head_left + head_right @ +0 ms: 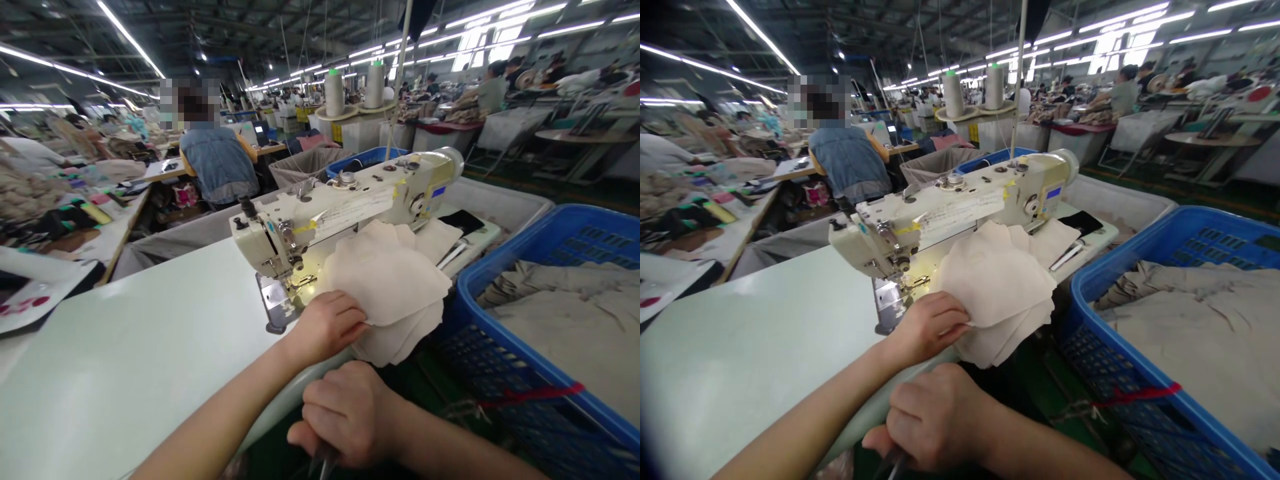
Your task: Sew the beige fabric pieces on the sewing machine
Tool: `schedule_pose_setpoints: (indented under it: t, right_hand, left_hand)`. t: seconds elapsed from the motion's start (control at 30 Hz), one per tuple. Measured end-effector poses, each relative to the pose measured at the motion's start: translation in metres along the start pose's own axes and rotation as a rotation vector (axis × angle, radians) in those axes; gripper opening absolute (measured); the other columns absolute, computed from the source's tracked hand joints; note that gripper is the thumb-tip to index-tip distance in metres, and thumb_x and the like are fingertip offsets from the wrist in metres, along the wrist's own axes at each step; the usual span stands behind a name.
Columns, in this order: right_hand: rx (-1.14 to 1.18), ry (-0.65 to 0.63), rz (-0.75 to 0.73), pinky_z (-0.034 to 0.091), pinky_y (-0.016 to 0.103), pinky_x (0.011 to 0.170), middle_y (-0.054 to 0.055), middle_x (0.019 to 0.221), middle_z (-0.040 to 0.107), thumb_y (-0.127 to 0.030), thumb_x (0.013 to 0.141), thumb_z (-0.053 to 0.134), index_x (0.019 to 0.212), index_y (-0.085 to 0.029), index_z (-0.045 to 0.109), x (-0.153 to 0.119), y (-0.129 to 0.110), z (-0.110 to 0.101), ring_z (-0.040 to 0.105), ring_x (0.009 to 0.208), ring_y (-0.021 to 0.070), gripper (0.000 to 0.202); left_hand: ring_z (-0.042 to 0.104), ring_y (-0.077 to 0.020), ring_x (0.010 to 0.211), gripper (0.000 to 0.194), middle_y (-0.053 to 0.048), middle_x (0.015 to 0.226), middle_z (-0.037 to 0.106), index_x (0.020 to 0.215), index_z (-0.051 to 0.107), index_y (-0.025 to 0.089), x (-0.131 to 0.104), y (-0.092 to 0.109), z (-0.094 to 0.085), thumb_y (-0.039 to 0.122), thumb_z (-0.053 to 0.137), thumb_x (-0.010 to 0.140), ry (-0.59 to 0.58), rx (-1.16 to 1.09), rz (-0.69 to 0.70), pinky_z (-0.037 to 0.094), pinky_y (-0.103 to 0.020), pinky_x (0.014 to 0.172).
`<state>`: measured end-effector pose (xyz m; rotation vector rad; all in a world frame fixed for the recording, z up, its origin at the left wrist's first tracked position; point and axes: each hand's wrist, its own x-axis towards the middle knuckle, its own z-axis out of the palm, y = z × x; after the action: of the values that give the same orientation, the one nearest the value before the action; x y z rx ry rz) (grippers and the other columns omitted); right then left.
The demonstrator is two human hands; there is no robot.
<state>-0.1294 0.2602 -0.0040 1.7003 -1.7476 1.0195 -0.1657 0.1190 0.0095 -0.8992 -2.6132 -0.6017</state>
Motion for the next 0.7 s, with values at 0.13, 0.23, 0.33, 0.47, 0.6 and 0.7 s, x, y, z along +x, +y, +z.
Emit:
schedule_pose_setpoints:
  t: [0.13,0.23,0.33,0.47,0.6,0.7]
  right_hand:
    - [-0.010,0.042,-0.008,0.020,0.033,0.045,-0.002,0.058,0.052,-0.030,0.104,0.045,0.060,-0.019,0.055,0.002,0.001,0.001,0.043,0.051,0.0127,0.045]
    - [-0.023,0.045,0.000,0.021,0.033,0.045,-0.002,0.058,0.052,-0.031,0.104,0.046,0.061,-0.020,0.055,0.001,0.001,0.001,0.044,0.051,0.0123,0.045]
    - [-0.031,0.024,0.016,0.020,0.033,0.045,-0.002,0.060,0.052,-0.032,0.103,0.047,0.061,-0.020,0.055,0.000,0.000,0.001,0.044,0.051,0.0121,0.044]
    - [-0.032,0.007,0.033,0.018,0.033,0.045,-0.002,0.058,0.052,-0.033,0.103,0.047,0.061,-0.020,0.055,0.001,-0.002,0.002,0.044,0.050,0.0125,0.044]
    - [-0.029,0.019,0.041,0.025,0.033,0.045,-0.001,0.060,0.059,-0.031,0.103,0.047,0.067,-0.020,0.059,0.002,-0.002,-0.006,0.049,0.051,0.0133,0.040]
    - [-0.037,0.104,0.057,0.038,0.031,0.051,0.003,0.076,0.072,-0.032,0.102,0.052,0.084,-0.017,0.066,0.003,-0.002,-0.023,0.058,0.057,0.0140,0.027]
  left_hand:
    - [0.062,-0.0210,0.085,0.024,-0.007,0.089,0.068,0.089,0.068,0.016,0.003,0.009,-0.003,0.020,0.047,0.099,-0.097,0.156,0.074,0.053,-0.036,0.077]
    - [0.062,-0.0201,0.090,0.023,-0.008,0.097,0.069,0.094,0.069,0.016,0.003,0.009,-0.010,0.017,0.046,0.099,-0.127,0.038,0.053,0.053,-0.034,0.082]
    - [0.063,-0.0194,0.096,0.022,-0.008,0.101,0.069,0.096,0.070,0.017,0.003,0.007,-0.013,0.013,0.049,0.097,-0.110,-0.094,0.000,0.053,-0.032,0.087]
    - [0.064,-0.0193,0.094,0.014,-0.006,0.096,0.069,0.085,0.069,0.018,0.007,0.006,-0.007,0.012,0.058,0.090,-0.018,-0.155,-0.090,0.054,-0.032,0.086]
    - [0.067,-0.0209,0.104,0.008,-0.008,0.108,0.071,0.087,0.063,0.019,0.009,0.010,-0.020,0.012,0.061,0.090,0.142,-0.189,-0.085,0.054,-0.037,0.093]
    - [0.066,-0.0205,0.117,0.010,-0.009,0.120,0.072,0.099,0.060,0.019,-0.007,0.018,-0.048,0.012,0.053,0.096,0.146,-0.141,-0.026,0.054,-0.037,0.099]
